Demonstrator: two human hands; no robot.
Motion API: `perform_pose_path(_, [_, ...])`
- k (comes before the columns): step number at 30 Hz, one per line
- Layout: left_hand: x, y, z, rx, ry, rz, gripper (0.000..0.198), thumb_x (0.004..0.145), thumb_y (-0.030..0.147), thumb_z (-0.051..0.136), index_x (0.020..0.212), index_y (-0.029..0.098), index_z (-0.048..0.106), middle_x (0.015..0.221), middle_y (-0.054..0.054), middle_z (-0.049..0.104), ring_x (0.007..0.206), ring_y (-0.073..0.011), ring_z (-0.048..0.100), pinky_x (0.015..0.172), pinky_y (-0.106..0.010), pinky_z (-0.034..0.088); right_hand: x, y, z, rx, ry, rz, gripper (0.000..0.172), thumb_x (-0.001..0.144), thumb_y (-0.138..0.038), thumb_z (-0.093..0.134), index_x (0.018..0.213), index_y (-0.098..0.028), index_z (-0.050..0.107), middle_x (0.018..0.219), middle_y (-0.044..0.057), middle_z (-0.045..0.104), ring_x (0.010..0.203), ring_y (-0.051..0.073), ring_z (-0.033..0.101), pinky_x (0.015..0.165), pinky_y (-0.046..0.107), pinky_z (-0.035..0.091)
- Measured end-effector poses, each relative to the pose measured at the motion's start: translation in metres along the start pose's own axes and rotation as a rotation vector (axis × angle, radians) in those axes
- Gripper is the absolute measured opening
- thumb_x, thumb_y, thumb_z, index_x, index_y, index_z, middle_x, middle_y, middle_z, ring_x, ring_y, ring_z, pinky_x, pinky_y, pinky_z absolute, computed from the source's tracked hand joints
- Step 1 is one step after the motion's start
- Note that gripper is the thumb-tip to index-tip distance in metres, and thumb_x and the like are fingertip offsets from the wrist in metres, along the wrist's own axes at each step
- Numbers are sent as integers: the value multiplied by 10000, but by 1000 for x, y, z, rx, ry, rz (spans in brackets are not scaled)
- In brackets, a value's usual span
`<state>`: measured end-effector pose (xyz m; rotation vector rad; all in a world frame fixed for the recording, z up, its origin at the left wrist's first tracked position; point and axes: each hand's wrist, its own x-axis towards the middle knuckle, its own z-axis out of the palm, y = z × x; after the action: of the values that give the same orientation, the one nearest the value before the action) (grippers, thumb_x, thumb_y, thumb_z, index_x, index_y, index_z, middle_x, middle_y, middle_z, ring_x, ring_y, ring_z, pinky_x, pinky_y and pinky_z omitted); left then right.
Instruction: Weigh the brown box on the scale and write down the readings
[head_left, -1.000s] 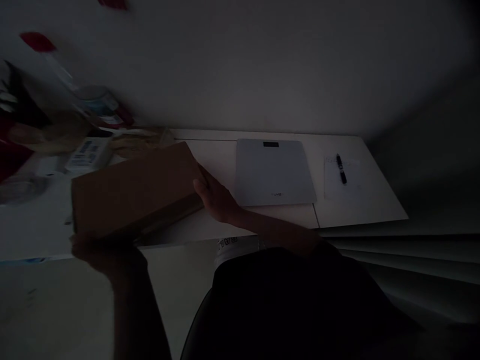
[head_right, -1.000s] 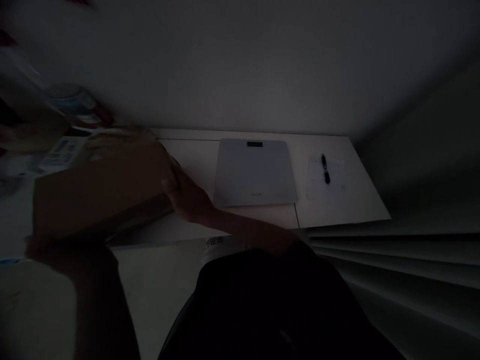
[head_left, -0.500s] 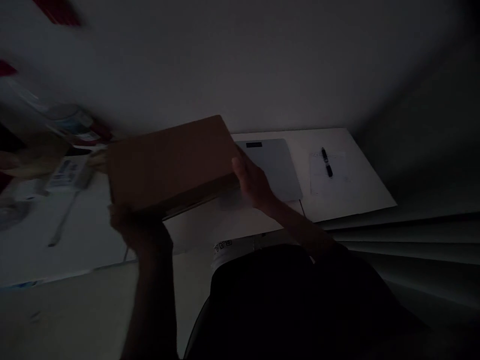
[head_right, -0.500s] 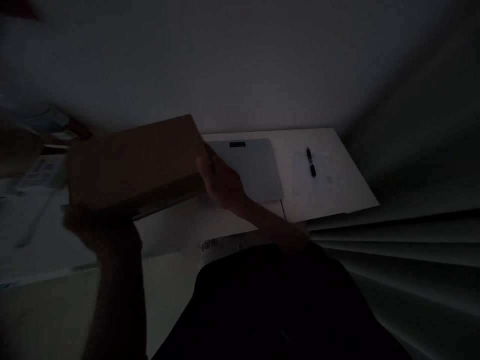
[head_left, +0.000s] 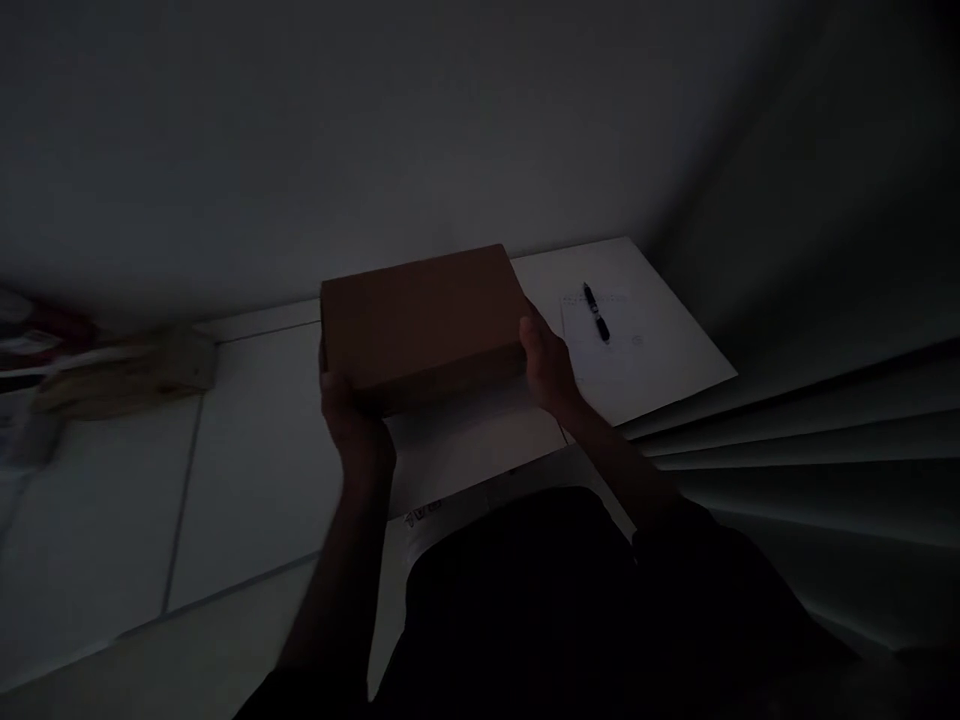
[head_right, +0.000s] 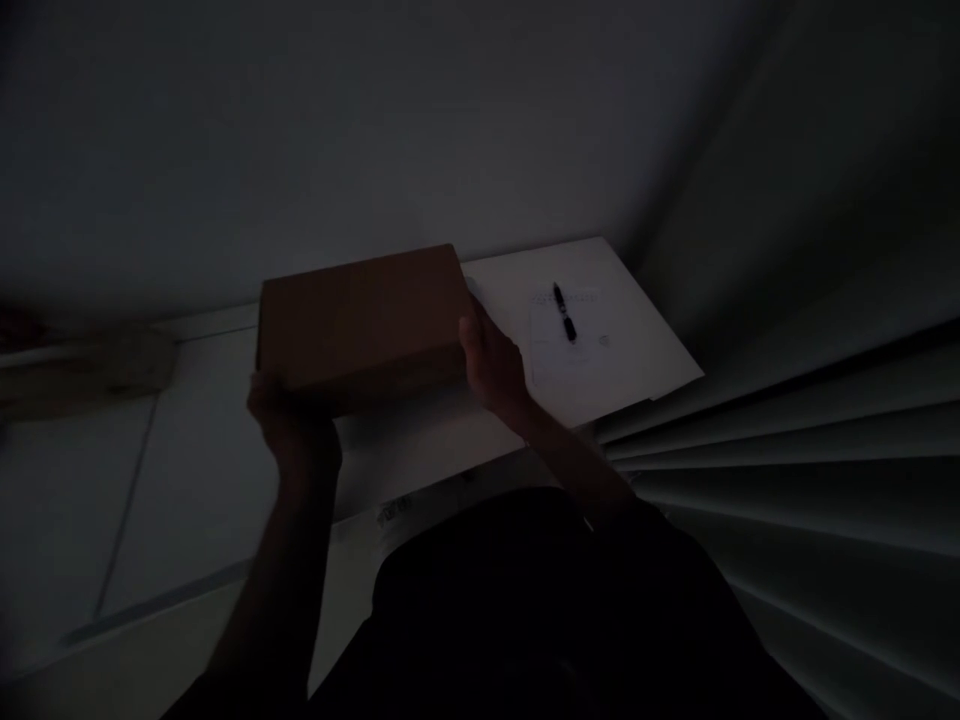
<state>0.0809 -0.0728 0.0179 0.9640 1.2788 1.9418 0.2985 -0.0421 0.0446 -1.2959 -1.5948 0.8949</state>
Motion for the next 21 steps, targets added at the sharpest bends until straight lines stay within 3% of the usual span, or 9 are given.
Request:
perform_pose_path(12, [-7, -5, 10, -41, 35, -29, 368, 924, 413, 504, 1103, 160, 704, 1167, -84, 692, 1161, -230, 592, 1112, -364, 421, -3, 14, -4, -20, -7, 45, 745, 975, -717, 182, 1558, -305, 392, 1495, 40, 552, 1396, 300, 504, 1151, 485, 437])
perform_pose_path(16, [-7, -8, 9, -51, 13, -61, 392, 925, 448, 496, 1114, 167, 692, 1192, -91, 679, 1177, -239, 580, 1109, -369, 425, -3, 18, -2, -5, 9, 26, 731, 977, -720, 200, 1548, -313, 407, 1496, 32, 550, 1401, 294, 498, 1155, 480, 433])
perform_pose_path(21, [-5, -14, 8, -2, 35, -75, 495, 863, 544, 513, 1148, 171, 670, 1179, -86, 674, 1211, -274, 568, 1141, -410, 414, -4, 21, -2, 41, -5, 15, 760, 970, -742, 200, 1539, -290, 423, 1463, 58, 574, 1306, 296, 572, 1040, 447, 519])
